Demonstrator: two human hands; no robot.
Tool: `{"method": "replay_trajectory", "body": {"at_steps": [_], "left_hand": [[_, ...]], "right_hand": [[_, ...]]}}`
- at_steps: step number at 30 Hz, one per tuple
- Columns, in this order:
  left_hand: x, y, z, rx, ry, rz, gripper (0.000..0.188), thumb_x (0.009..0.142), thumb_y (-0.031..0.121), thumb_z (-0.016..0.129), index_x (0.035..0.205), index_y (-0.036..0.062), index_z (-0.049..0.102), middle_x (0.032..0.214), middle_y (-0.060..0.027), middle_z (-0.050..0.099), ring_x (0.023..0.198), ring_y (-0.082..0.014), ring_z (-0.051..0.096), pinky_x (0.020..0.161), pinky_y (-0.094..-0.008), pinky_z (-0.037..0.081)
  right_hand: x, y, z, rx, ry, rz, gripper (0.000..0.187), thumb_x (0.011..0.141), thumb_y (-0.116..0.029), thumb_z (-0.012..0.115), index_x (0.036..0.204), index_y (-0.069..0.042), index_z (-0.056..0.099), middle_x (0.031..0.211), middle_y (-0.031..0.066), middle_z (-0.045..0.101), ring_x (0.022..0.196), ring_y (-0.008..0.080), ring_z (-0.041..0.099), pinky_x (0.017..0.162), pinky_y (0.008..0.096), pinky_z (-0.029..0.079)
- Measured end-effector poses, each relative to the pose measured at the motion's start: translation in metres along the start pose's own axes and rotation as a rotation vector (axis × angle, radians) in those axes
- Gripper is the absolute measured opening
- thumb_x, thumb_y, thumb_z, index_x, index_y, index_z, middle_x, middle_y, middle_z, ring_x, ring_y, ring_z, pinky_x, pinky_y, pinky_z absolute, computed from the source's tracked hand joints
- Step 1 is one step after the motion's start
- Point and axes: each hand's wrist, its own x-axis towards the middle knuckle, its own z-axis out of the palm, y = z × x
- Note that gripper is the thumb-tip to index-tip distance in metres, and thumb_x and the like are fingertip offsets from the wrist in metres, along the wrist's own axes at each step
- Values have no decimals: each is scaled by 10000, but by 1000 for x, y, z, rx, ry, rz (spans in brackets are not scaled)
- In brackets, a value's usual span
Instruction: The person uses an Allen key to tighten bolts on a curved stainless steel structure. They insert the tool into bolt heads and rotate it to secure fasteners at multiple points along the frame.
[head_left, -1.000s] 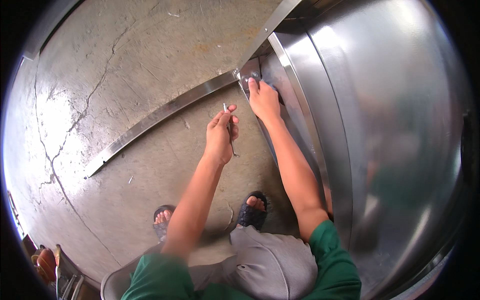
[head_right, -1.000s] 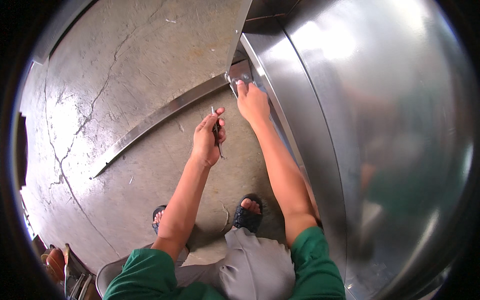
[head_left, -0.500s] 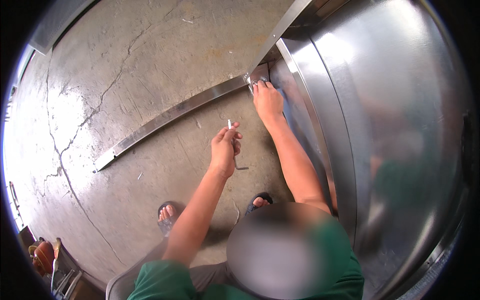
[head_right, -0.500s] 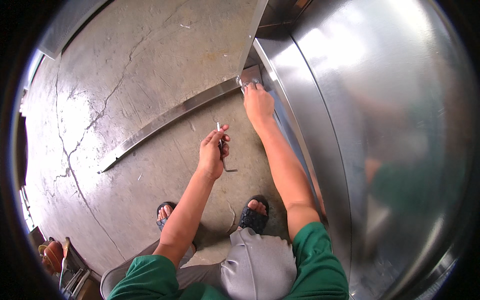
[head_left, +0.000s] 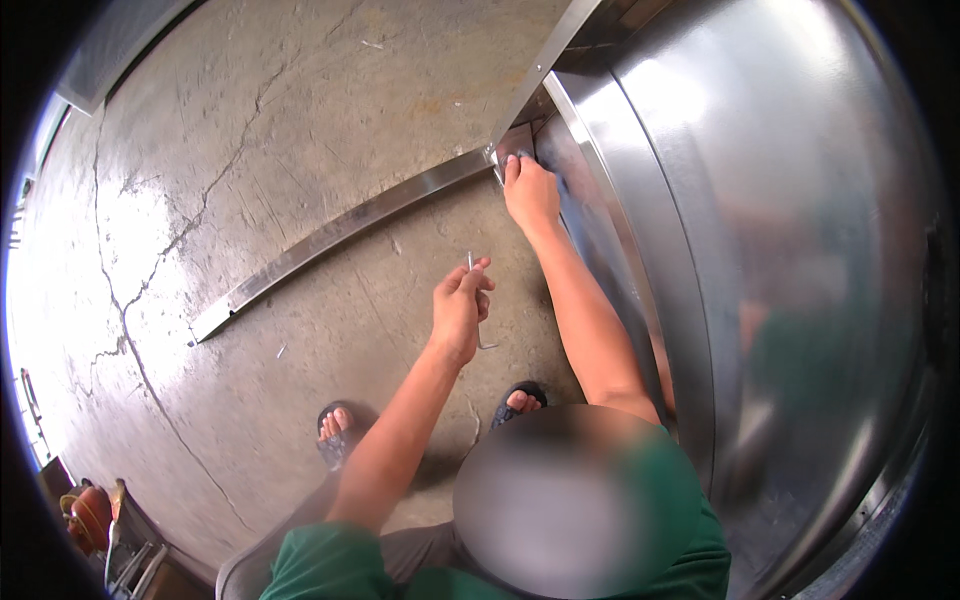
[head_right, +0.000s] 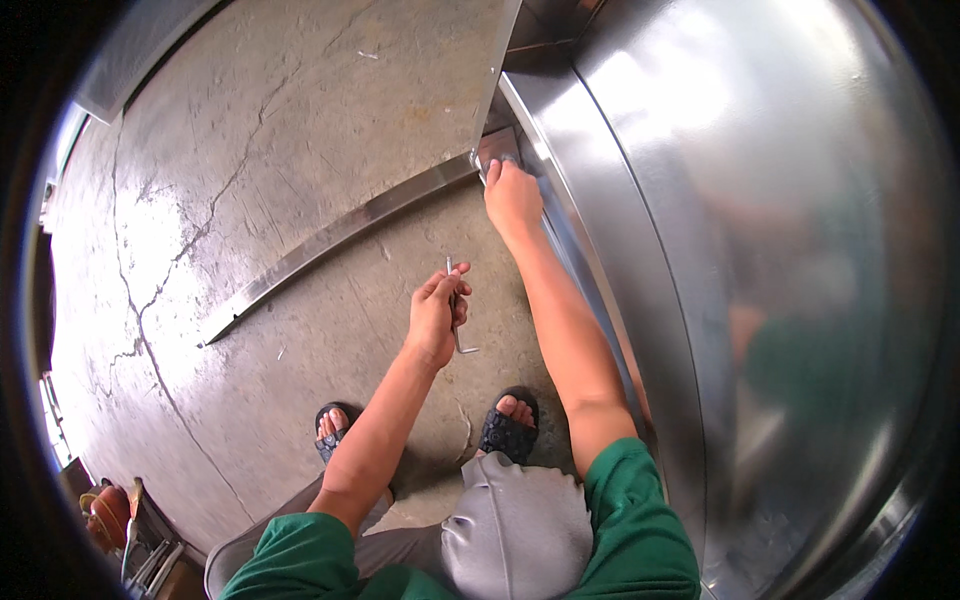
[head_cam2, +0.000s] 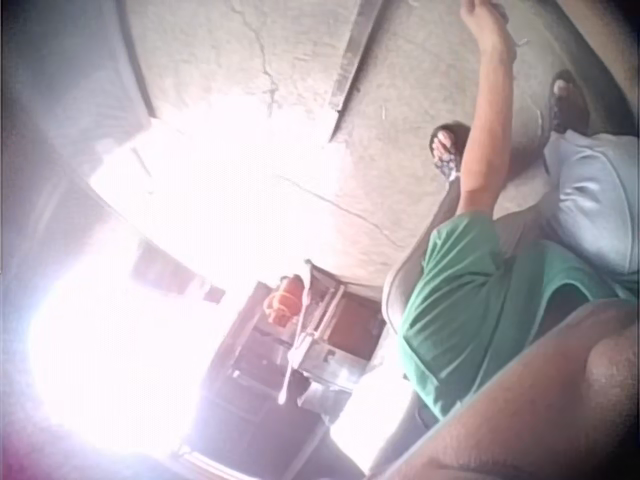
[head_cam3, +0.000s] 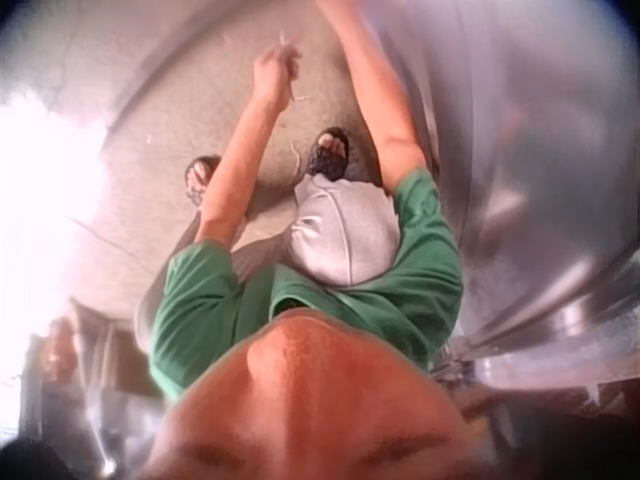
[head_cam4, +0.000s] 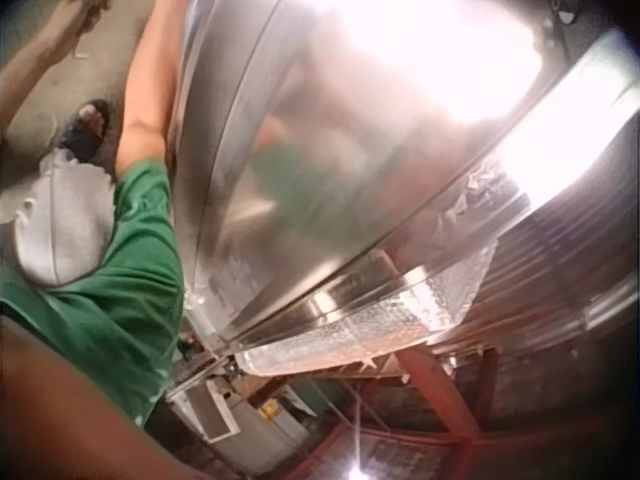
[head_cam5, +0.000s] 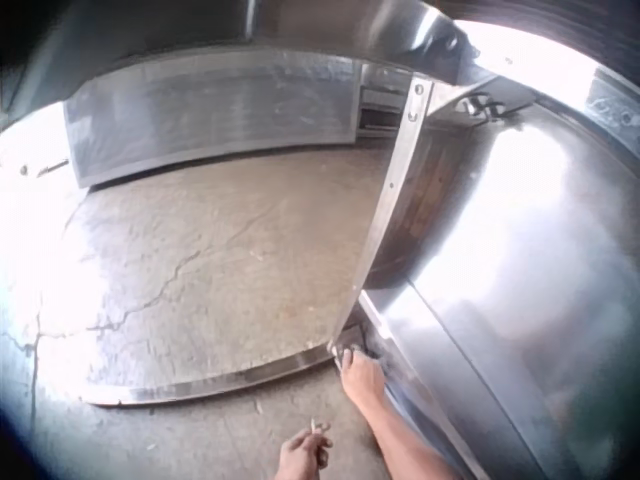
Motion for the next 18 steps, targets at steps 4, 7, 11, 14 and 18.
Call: {"method": "replay_trajectory", "body": {"at_steps": [4, 7, 11, 14, 18], "left_hand": [[-4, 1, 2, 11, 16, 1, 307, 1024, 153, 520, 1253, -32, 607, 833, -23, 591, 561, -60, 430, 509, -224, 324], [-7, 0, 4, 51, 13, 0, 310, 1024, 154, 519, 1252, -35, 608, 833, -24, 591, 562, -60, 427, 511, -224, 324], [-10, -2, 3, 92, 25, -14, 288, 1020, 152, 527, 1230, -16, 629, 834, -20, 579, 570, -62, 424, 513, -223, 320], [-11, -6, 2, 86, 15, -19, 256, 1020, 159, 542, 1198, 12, 653, 838, -13, 559, 589, -70, 429, 520, -223, 314], [-11, -15, 4, 110, -8, -23, 273, 1023, 170, 539, 1218, 9, 642, 839, -14, 557, 594, -72, 432, 533, -226, 326]], "right_hand": [[0, 3, 5, -32, 71, -164, 213, 952, -196, 603, 935, 14, 639, 880, 278, 684, 831, 460, 667, 725, 524, 536], [-14, 10, -5, -19, 184, -159, 182, 933, -157, 616, 950, 23, 625, 903, 275, 678, 804, 451, 668, 715, 514, 537], [-38, 23, -36, -3, 60, -84, 187, 938, -135, 617, 1004, 40, 619, 874, 268, 691, 805, 438, 678, 715, 483, 542], [-60, 37, -58, -36, -79, 97, 203, 950, -136, 616, 1060, 35, 611, 847, 253, 703, 777, 427, 686, 709, 456, 542], [-91, 53, -67, 66, -32, 144, 258, 975, -173, 611, 1155, 11, 611, 812, 209, 719, 670, 322, 710, 663, 402, 535]]}}
